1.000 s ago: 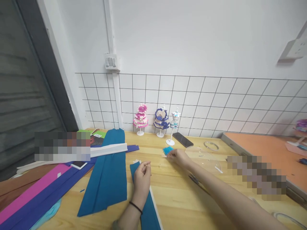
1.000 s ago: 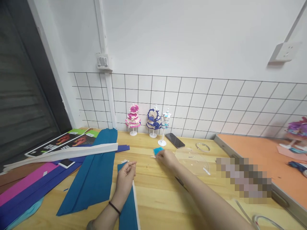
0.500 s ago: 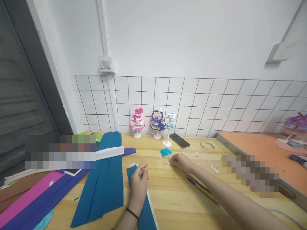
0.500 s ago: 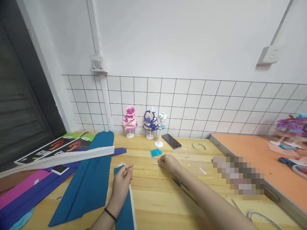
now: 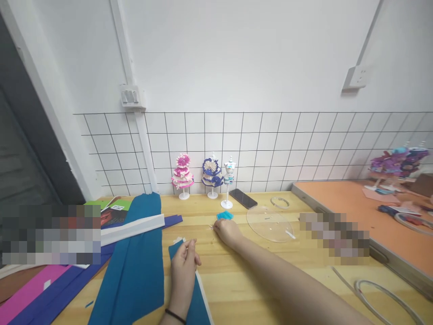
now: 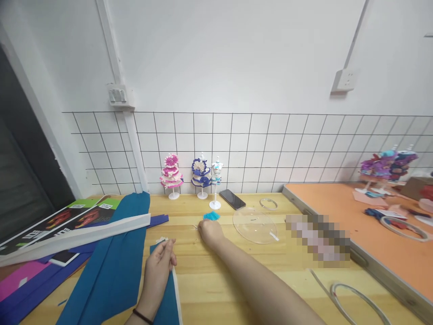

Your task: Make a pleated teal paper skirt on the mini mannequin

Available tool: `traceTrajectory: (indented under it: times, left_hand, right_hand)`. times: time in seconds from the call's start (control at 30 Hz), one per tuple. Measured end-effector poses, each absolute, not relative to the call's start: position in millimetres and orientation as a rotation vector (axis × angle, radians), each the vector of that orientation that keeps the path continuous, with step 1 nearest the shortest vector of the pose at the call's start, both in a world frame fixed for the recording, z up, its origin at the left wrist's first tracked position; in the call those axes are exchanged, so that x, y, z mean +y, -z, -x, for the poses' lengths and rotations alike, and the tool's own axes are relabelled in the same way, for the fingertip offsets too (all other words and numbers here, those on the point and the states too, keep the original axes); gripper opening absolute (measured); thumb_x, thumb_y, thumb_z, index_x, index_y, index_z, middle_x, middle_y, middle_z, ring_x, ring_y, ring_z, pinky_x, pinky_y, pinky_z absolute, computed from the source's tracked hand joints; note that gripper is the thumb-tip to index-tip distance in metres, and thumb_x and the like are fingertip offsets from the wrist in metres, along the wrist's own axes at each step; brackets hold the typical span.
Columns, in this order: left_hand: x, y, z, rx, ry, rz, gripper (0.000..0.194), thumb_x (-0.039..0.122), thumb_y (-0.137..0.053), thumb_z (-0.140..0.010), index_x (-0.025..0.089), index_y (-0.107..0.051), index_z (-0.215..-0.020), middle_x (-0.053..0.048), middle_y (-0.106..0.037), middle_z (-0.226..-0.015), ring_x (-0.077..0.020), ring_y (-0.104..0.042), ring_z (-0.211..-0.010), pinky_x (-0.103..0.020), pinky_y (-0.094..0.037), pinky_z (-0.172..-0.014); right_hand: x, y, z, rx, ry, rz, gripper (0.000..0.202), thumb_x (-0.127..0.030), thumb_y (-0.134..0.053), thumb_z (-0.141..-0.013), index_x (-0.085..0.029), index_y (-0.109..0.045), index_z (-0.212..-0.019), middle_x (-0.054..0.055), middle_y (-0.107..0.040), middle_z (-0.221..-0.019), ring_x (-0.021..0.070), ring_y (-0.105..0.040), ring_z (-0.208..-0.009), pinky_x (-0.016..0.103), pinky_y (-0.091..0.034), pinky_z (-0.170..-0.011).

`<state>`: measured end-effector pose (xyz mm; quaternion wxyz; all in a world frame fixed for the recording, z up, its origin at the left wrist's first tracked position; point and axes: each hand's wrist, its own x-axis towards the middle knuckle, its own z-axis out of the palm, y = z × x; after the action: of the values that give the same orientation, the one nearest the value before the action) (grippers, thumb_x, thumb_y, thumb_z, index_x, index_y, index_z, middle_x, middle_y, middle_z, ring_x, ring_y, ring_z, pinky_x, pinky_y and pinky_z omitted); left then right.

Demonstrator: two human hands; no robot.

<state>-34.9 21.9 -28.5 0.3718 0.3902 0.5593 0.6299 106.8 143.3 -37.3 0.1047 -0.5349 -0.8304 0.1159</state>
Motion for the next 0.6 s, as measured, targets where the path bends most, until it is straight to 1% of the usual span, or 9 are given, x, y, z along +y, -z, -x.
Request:
traceTrajectory:
  times: [0.2, 0.3, 0.4, 0.5, 0.6]
  left_hand:
    - [20.4, 24.5, 31.7, 1.512, -1.558, -0.989, 0.049, 0.061, -0.052, -0.066, 0.013, -0.062, -0.070, 0.007, -0.041, -0.029, -0.0130, -0.039, -0.035, -0.024, -0.030, -0.043]
    - [20.6, 24.4, 30.8, 1.541, -1.514, -1.001, 0.052, 0.062, -0.052, -0.065, 0.012, -0.064, -0.071, 0.008, -0.036, -0.026, -0.0126, -0.036, -0.031, -0.024, -0.028, -0.040]
    - [20.6, 25.2, 31.2, 1.546, -1.552, -1.002, 0.055, 0.065, -0.052, -0.063, 0.012, -0.065, -0.074, 0.010, -0.032, -0.027, -0.0117, -0.034, -0.030, -0.023, -0.027, -0.037]
    - [19.7, 26.0, 31.9, 1.523, -1.624, -0.989, 0.057, 0.067, -0.052, -0.060, 0.013, -0.066, -0.070, 0.009, -0.032, -0.032, -0.0106, -0.034, -0.031, -0.023, -0.026, -0.035]
    - [18.4, 26.1, 32.3, 1.504, -1.636, -0.998, 0.055, 0.067, -0.050, -0.063, 0.014, -0.065, -0.070, 0.009, -0.033, -0.035, -0.0106, -0.036, -0.033, -0.023, -0.028, -0.035]
  right_hand:
    - [139.3, 25.9, -160.9, -2.456, -0.284, 1.595, 0.024, -0.027, -0.050, -0.087, -0.017, -0.054, -0.108, 0.006, -0.056, -0.110, 0.0187, -0.058, -0.091, 0.038, -0.048, -0.077]
    - [138.3, 24.6, -176.5, -2.413, -0.253, 1.642, 0.023, -0.027, -0.050, -0.087, -0.017, -0.054, -0.107, 0.006, -0.056, -0.110, 0.0186, -0.058, -0.091, 0.038, -0.048, -0.077]
    - [132.9, 28.1, -177.4, -2.408, -0.267, 1.633, 0.023, -0.027, -0.049, -0.088, -0.017, -0.054, -0.107, 0.006, -0.057, -0.110, 0.0183, -0.058, -0.091, 0.038, -0.048, -0.077]
    - [126.7, 30.8, -176.4, -2.399, -0.285, 1.633, 0.023, -0.027, -0.050, -0.087, -0.017, -0.054, -0.108, 0.006, -0.057, -0.109, 0.0184, -0.058, -0.091, 0.038, -0.049, -0.077]
    - [122.9, 30.7, -177.7, -2.386, -0.309, 1.629, 0.023, -0.027, -0.050, -0.087, -0.017, -0.054, -0.108, 0.006, -0.056, -0.110, 0.0185, -0.058, -0.091, 0.038, -0.048, -0.078]
